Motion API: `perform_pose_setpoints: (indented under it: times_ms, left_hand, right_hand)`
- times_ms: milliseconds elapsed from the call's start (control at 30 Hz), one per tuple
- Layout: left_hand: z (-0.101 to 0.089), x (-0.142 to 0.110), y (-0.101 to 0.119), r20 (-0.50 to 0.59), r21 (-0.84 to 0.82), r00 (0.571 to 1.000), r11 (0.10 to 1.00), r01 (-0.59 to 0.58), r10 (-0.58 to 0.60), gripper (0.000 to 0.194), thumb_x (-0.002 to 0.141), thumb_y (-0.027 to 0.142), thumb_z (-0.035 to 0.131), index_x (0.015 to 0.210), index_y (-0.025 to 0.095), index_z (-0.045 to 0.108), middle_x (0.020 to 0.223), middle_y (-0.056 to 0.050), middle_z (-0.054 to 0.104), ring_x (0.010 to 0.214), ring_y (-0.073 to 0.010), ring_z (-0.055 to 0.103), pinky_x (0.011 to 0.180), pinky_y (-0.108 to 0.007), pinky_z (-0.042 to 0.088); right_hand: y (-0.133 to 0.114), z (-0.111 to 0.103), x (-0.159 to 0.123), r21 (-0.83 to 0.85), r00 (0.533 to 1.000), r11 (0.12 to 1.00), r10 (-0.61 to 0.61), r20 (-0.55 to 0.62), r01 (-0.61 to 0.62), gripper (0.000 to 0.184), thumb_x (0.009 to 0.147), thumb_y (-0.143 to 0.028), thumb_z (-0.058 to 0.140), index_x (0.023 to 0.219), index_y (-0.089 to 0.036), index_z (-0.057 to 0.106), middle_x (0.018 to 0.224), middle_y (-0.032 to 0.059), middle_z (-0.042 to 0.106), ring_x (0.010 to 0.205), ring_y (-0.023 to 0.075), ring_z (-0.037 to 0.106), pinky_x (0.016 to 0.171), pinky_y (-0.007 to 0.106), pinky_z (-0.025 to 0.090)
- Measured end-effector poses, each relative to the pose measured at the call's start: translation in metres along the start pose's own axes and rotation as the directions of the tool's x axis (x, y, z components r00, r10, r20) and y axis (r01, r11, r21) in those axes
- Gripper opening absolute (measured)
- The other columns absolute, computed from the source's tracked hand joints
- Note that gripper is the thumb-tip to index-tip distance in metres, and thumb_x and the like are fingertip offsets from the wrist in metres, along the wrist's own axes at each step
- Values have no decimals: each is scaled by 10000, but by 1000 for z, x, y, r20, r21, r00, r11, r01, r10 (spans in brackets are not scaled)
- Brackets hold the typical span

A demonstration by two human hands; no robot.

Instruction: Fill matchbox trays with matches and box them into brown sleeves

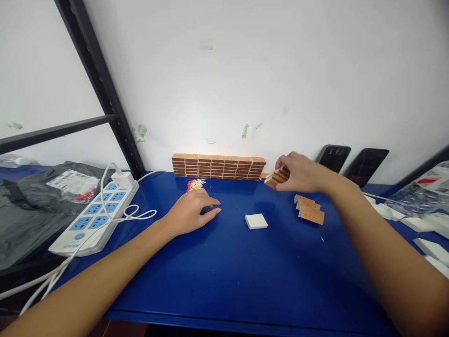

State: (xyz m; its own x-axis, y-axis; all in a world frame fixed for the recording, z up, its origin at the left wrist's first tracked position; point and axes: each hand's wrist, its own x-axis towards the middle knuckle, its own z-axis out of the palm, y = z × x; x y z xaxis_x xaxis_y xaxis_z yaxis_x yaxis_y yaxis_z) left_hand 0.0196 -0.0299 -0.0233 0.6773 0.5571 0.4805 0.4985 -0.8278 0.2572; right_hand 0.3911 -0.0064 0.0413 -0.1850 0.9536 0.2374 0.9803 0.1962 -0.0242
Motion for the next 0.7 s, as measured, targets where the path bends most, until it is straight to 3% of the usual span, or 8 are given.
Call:
perform_pose_setpoints:
  times_ms: [100,167,300,400,500,567,700]
  left_hand:
    - [-1,0,1,14,5,1000,1000,-2,2,229,999,344,670,1141,213,791,937,-47,781,892,-211,710,791,-356,565]
    - [-2,1,1,17,7,1000,1000,-5,4,224,998,341,669,1131,210,795,942,-49,783,901,-214,710,799,-356,566]
    - [-1,1,1,2,18,1000,1000,-7,7,217,995,331,677,1130,209,795,931,-44,779,879,-208,709,784,-352,561]
    - [0,1,0,-3,13,1000,1000,-8,8,225,998,335,677,1149,215,791,934,-41,777,878,-202,708,781,-346,555]
    - [1,0,-1,-8,3,1000,1000,-12,12,230,996,333,679,1160,212,787,939,-43,778,885,-202,706,789,-347,555]
    - [1,-1,-1,-14,0,1000,1000,-15,15,230,994,327,682,1161,207,786,927,-40,780,882,-202,705,790,-352,557]
    - [2,-1,-1,-24,-2,1000,1000,-17,17,229,993,317,685,1167,207,784,919,-40,775,882,-201,701,780,-351,562]
  right_hand:
    - [-24,2,-10,199,966,980,-41,254,-10,580,656,-499,806,1144,-238,632,1078,121,676,904,310,650,759,438,530]
    - [-38,8,-13,284,938,958,-73,338,-28,682,651,-513,827,1245,-249,620,1152,122,702,958,328,675,781,437,547]
    - [-46,11,-11,421,945,907,-121,302,-18,927,657,-657,838,1457,-287,548,1457,118,623,1237,383,629,949,458,551]
    - [-29,9,-7,483,979,873,-32,199,-69,793,775,-684,751,1423,-260,579,1398,121,668,1204,337,654,953,430,556]
    - [1,18,2,368,988,917,148,39,-152,409,919,-560,616,1092,-201,711,1076,121,765,978,286,700,846,402,555]
    - [19,32,9,190,982,965,187,-7,-182,278,930,-419,597,1007,-181,720,971,122,759,894,278,686,801,404,541]
    - [32,61,23,-97,998,995,-30,-52,25,326,911,-326,631,1180,-164,722,1120,153,730,1082,328,621,905,425,513]
